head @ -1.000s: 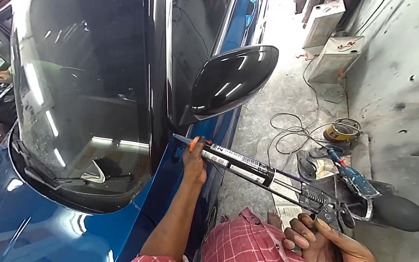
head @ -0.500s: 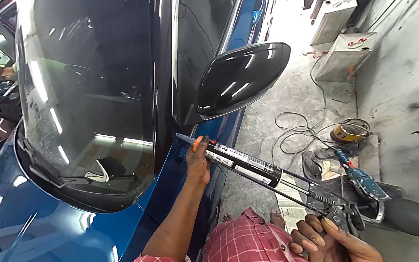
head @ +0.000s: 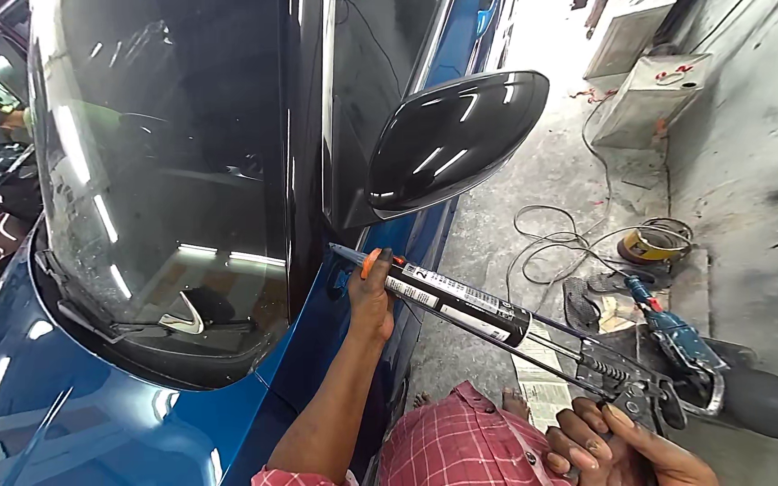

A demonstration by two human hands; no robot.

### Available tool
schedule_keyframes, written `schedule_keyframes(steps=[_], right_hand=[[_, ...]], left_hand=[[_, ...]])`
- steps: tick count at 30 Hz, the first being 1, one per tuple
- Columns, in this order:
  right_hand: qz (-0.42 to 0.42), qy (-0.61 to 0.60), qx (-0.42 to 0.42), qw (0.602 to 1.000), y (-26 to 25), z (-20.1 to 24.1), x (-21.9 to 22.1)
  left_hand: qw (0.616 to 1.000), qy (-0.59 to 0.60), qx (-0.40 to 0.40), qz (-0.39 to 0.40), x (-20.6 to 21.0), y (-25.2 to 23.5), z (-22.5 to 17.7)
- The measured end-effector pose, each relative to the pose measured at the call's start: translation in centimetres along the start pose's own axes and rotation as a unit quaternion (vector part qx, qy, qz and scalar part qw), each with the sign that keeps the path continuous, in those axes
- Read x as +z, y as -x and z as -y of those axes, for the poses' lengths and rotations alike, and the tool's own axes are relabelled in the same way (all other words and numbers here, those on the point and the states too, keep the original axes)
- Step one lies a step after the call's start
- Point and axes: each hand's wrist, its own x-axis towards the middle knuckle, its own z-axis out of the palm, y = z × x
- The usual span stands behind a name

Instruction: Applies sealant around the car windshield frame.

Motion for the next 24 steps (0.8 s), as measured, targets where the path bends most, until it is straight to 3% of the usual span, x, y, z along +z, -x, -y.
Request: schedule_keyframes(steps=[24], right_hand=[[0.006,0.018,-0.006,1.0,0.55,-0.01,0.22]], left_hand=[[1.0,0.012,-0.003,0.014,-0.27,0.41,0.4]])
